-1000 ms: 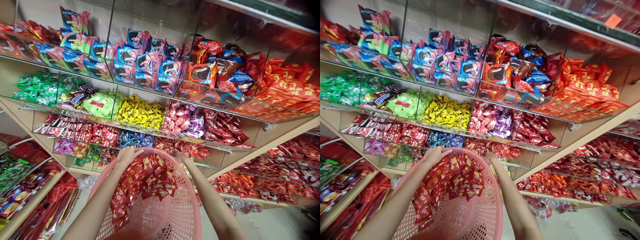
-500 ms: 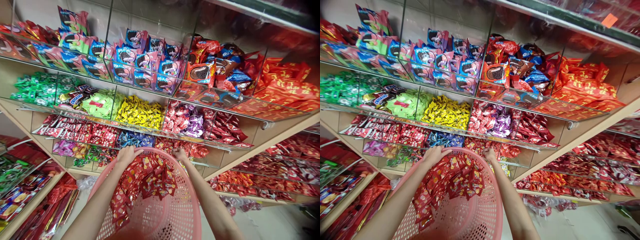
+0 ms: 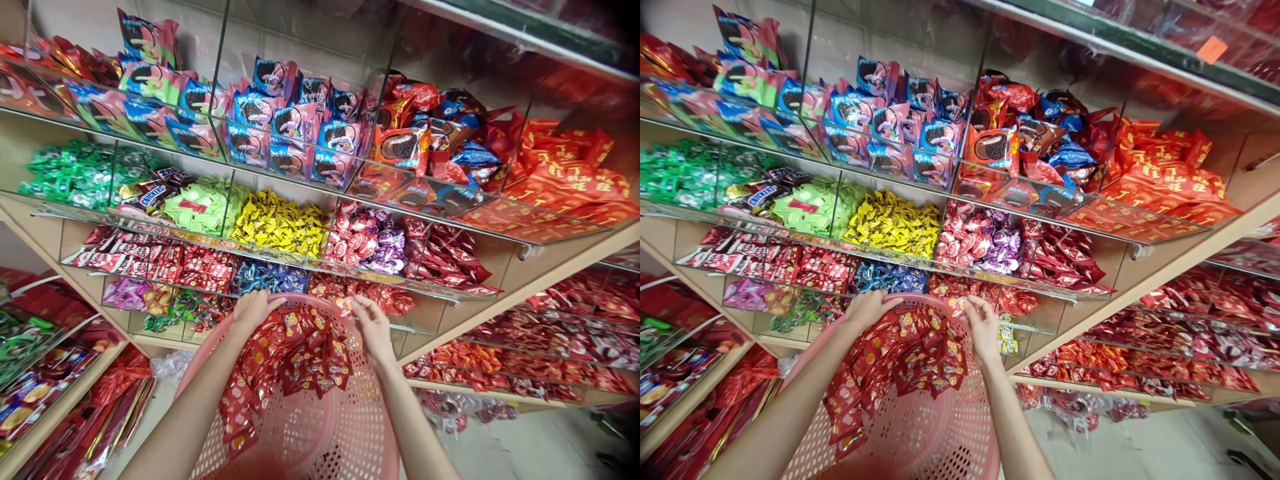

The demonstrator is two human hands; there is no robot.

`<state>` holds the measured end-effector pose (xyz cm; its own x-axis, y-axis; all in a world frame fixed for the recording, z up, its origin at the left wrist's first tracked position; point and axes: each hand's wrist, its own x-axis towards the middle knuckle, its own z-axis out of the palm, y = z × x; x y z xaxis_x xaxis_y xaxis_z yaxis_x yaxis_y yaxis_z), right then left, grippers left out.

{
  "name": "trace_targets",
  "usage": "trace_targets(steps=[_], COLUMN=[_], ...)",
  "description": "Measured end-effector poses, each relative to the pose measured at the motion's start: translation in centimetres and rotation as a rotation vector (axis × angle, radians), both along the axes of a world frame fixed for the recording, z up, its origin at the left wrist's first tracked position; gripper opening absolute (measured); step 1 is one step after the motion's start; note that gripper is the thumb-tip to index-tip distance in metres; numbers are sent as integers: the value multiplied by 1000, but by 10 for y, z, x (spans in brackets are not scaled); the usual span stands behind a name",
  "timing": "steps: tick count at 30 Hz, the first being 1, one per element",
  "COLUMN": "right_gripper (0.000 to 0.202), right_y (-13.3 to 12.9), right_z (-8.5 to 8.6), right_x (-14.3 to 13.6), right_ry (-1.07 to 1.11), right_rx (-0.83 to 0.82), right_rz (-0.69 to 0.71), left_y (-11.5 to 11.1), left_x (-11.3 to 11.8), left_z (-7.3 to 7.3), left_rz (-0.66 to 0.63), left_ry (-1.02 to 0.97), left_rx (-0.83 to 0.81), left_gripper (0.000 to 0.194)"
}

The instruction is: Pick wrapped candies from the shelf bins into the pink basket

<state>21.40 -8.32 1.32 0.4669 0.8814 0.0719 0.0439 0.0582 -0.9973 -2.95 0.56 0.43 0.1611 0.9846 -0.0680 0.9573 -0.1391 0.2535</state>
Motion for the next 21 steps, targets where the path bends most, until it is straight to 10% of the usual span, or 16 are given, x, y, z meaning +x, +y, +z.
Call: trace_targets(steps=[5,21], right_gripper=[31,28], right_y=[-40,-52], right_z=[-19,-57], right_x=[-46,-69], right_ry=[-104,-815], right_rx=[-132,-58], right_rz=[256,224], left_y=[0,-1], left_x=[0,0], left_z=[-3,2], left_rz=[-12,-17], left_ry=[9,22], left_rx=[13,7], left_gripper=[70,72])
